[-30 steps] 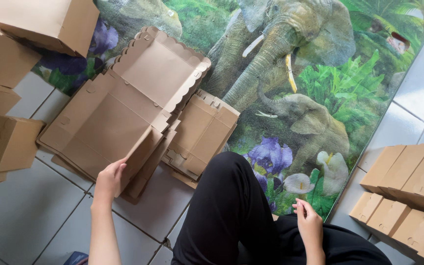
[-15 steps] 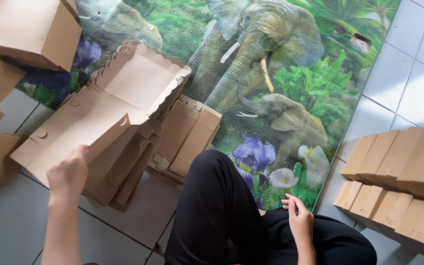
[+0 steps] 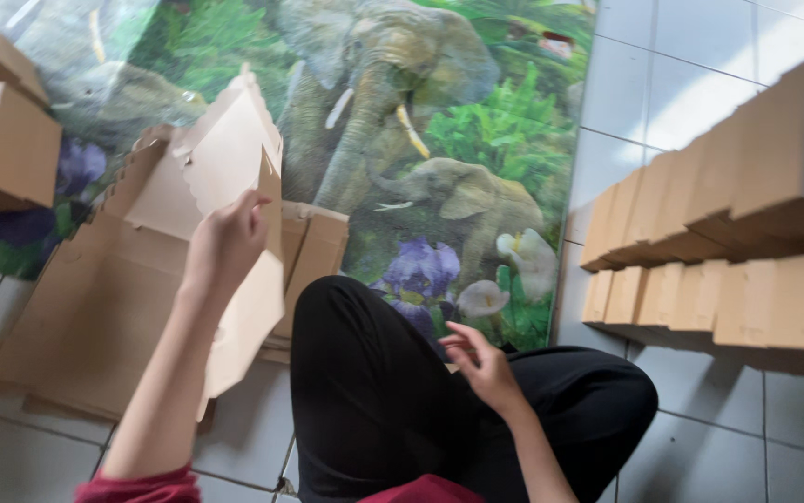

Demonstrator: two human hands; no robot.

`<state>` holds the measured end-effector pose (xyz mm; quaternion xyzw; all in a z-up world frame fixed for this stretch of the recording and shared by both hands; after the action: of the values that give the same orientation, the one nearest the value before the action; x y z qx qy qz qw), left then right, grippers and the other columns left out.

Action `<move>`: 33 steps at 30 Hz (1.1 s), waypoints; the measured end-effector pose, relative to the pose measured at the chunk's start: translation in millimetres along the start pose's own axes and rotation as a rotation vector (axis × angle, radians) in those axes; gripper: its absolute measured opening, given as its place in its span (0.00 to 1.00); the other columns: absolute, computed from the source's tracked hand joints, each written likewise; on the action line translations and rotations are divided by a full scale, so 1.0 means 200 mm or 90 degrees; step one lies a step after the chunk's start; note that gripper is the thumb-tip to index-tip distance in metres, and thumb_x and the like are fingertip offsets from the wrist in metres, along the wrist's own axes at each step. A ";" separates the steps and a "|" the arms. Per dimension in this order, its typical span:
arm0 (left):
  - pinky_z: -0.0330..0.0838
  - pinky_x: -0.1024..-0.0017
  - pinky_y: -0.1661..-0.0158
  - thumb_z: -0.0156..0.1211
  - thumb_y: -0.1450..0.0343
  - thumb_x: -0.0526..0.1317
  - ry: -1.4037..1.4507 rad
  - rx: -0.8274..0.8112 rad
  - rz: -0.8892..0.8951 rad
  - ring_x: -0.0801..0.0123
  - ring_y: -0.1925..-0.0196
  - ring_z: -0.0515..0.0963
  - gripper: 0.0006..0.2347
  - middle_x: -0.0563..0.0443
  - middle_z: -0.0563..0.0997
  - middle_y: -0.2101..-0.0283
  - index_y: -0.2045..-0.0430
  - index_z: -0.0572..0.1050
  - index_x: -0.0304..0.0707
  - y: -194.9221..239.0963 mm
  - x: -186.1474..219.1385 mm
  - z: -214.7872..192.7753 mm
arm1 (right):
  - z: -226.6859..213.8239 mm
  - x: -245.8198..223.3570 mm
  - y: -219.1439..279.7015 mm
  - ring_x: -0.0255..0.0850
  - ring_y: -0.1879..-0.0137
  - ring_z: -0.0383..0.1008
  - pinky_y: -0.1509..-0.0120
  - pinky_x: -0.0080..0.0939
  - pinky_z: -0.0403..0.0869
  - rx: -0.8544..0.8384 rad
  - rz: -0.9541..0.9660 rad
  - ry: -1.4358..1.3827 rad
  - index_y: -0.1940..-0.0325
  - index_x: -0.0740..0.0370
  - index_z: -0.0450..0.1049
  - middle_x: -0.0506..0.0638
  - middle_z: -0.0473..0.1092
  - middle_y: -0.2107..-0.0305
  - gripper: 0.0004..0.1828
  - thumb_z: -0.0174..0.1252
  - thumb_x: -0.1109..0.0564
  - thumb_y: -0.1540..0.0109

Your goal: The person folds cardboard sheets into small boxes by hand, pressing the edges and tucking the tabs to assemble them.

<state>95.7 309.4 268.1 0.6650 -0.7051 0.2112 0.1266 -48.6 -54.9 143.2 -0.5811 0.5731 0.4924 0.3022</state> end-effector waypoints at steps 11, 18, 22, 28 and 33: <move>0.71 0.46 0.68 0.44 0.36 0.35 0.138 -0.050 0.035 0.35 0.69 0.78 0.10 0.29 0.77 0.73 0.63 0.70 0.38 -0.31 0.74 0.88 | 0.27 -0.14 0.04 0.56 0.38 0.64 0.43 0.54 0.73 -0.109 0.019 -0.495 0.27 0.47 0.31 0.64 0.53 0.37 0.52 0.60 0.45 0.43; 0.83 0.67 0.75 0.37 0.31 0.28 0.630 -0.268 -0.111 0.46 0.76 0.81 0.16 0.30 0.71 0.62 0.48 0.56 0.34 -0.09 1.00 1.39 | 0.21 -0.16 -0.05 0.66 0.43 0.65 0.50 0.70 0.72 0.123 0.196 -0.719 0.29 0.51 0.21 0.66 0.42 0.36 0.56 0.60 0.47 0.41; 0.84 0.63 0.70 0.38 0.31 0.30 0.649 -0.323 -0.130 0.44 0.73 0.81 0.17 0.25 0.70 0.59 0.46 0.51 0.31 0.07 1.06 1.37 | 0.22 0.32 -0.20 0.65 0.51 0.70 0.54 0.71 0.74 0.230 0.224 -0.763 0.35 0.65 0.42 0.65 0.55 0.45 0.42 0.61 0.50 0.40; 0.72 0.54 0.49 0.51 0.28 0.44 0.441 -0.358 0.068 0.55 0.51 0.78 0.18 0.50 0.81 0.58 0.45 0.60 0.43 0.16 0.85 1.47 | 0.13 0.47 -0.22 0.69 0.60 0.73 0.60 0.74 0.74 0.290 0.254 -0.713 0.46 0.79 0.53 0.72 0.66 0.57 0.27 0.57 0.64 0.43; 0.71 0.52 0.52 0.54 0.32 0.41 0.237 -0.105 0.026 0.50 0.54 0.78 0.11 0.48 0.81 0.59 0.56 0.72 0.48 0.09 0.61 1.20 | 0.00 0.52 -0.16 0.64 0.61 0.74 0.61 0.63 0.78 0.331 0.255 -0.647 0.40 0.66 0.54 0.64 0.66 0.56 0.33 0.59 0.65 0.47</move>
<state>92.9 89.8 111.8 0.5871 -0.6978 0.2749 0.3045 -32.4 -88.4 41.0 -0.0606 0.5569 0.5994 0.5717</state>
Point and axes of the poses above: each hand's wrist, its own y-axis away from the middle knuckle, its own z-axis out of the palm, x = y × z, the point moved 4 cm from there along -y, towards the middle knuckle
